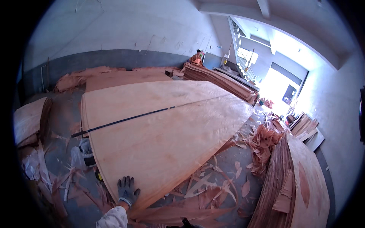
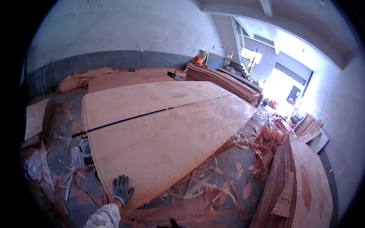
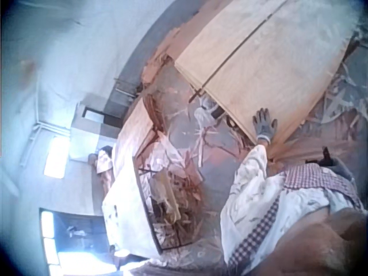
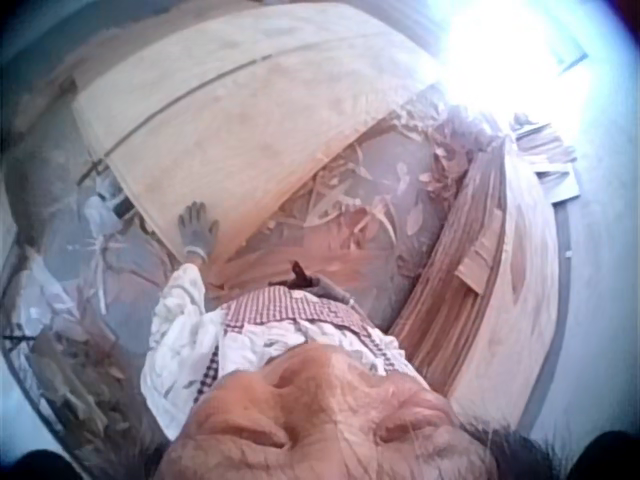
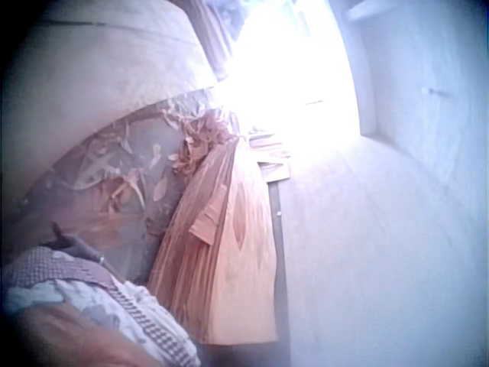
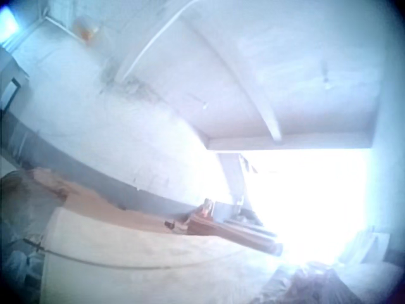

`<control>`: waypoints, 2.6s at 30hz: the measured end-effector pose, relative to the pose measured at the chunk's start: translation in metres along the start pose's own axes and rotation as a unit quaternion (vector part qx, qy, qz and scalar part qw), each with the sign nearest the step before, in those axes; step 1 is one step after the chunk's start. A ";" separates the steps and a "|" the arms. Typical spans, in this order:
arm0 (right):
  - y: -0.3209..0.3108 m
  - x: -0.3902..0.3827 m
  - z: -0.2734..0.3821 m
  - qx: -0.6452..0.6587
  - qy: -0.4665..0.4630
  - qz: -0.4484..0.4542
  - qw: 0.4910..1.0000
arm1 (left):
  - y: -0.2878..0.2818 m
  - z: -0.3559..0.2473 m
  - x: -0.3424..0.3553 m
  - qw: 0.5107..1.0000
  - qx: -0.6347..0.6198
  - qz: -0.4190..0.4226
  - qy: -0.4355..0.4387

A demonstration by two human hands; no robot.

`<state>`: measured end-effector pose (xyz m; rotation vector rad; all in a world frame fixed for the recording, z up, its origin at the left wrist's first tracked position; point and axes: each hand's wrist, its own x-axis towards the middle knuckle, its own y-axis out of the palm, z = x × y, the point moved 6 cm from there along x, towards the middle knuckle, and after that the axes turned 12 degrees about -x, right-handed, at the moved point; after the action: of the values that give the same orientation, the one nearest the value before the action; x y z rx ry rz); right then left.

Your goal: The person prepares a large wood veneer sheet by applying tape to cracks, trimming edges with a utility knife, and smoothing the surface by hand.

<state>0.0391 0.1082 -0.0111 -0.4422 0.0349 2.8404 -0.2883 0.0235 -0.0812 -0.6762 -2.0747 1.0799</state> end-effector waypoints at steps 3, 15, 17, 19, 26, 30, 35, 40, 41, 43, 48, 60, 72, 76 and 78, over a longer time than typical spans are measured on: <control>0.000 0.002 0.000 -0.001 -0.003 0.005 1.000 | -0.009 -0.001 0.000 0.999 -0.036 -0.028 -0.010; 0.010 0.001 -0.003 -0.009 -0.012 0.008 1.000 | -0.006 -0.003 0.001 1.000 0.002 0.005 0.001; 0.015 -0.001 -0.003 -0.016 -0.020 0.009 1.000 | -0.006 -0.003 0.001 1.000 0.002 -0.003 0.004; 0.018 -0.002 -0.004 -0.020 -0.026 0.011 0.999 | -0.005 -0.001 0.000 1.000 0.002 0.001 0.001; 0.025 -0.014 -0.016 -0.031 -0.044 0.011 0.999 | -0.007 -0.005 -0.001 1.000 0.001 -0.011 0.009; 0.027 -0.016 -0.018 -0.041 -0.055 0.011 0.998 | -0.004 -0.002 -0.001 1.000 0.016 0.000 0.006; 0.028 -0.017 -0.020 -0.045 -0.067 0.011 0.997 | -0.001 0.002 0.000 1.000 0.015 0.000 0.003; 0.029 -0.020 -0.022 -0.050 -0.074 0.012 0.996 | -0.003 -0.004 -0.001 1.000 0.016 -0.006 0.010; 0.029 -0.020 -0.022 -0.050 -0.075 0.012 0.996 | -0.003 -0.004 -0.002 1.000 0.013 -0.002 0.007; 0.030 -0.019 -0.022 -0.054 -0.081 0.014 0.995 | -0.004 -0.004 -0.002 1.000 0.010 -0.007 0.010; 0.032 -0.016 -0.023 -0.061 -0.088 0.020 0.994 | -0.003 -0.003 -0.003 1.000 0.011 -0.009 0.008; 0.032 -0.017 -0.019 -0.071 -0.107 0.014 0.992 | 0.011 -0.013 0.003 1.000 0.006 0.014 0.009; 0.034 -0.003 -0.039 0.005 -0.028 0.138 0.990 | 0.016 -0.006 0.003 1.000 0.016 0.023 0.009; 0.034 -0.011 -0.022 -0.009 -0.013 0.149 0.989 | 0.013 -0.004 0.001 1.000 0.020 0.020 0.010; 0.034 -0.013 -0.019 0.012 -0.020 0.133 0.991 | 0.013 0.000 0.000 0.999 0.027 0.010 0.020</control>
<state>0.0481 0.0705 -0.0261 -0.4031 0.1308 3.1053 -0.2867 0.0304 -0.0918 -0.6871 -2.0020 1.1193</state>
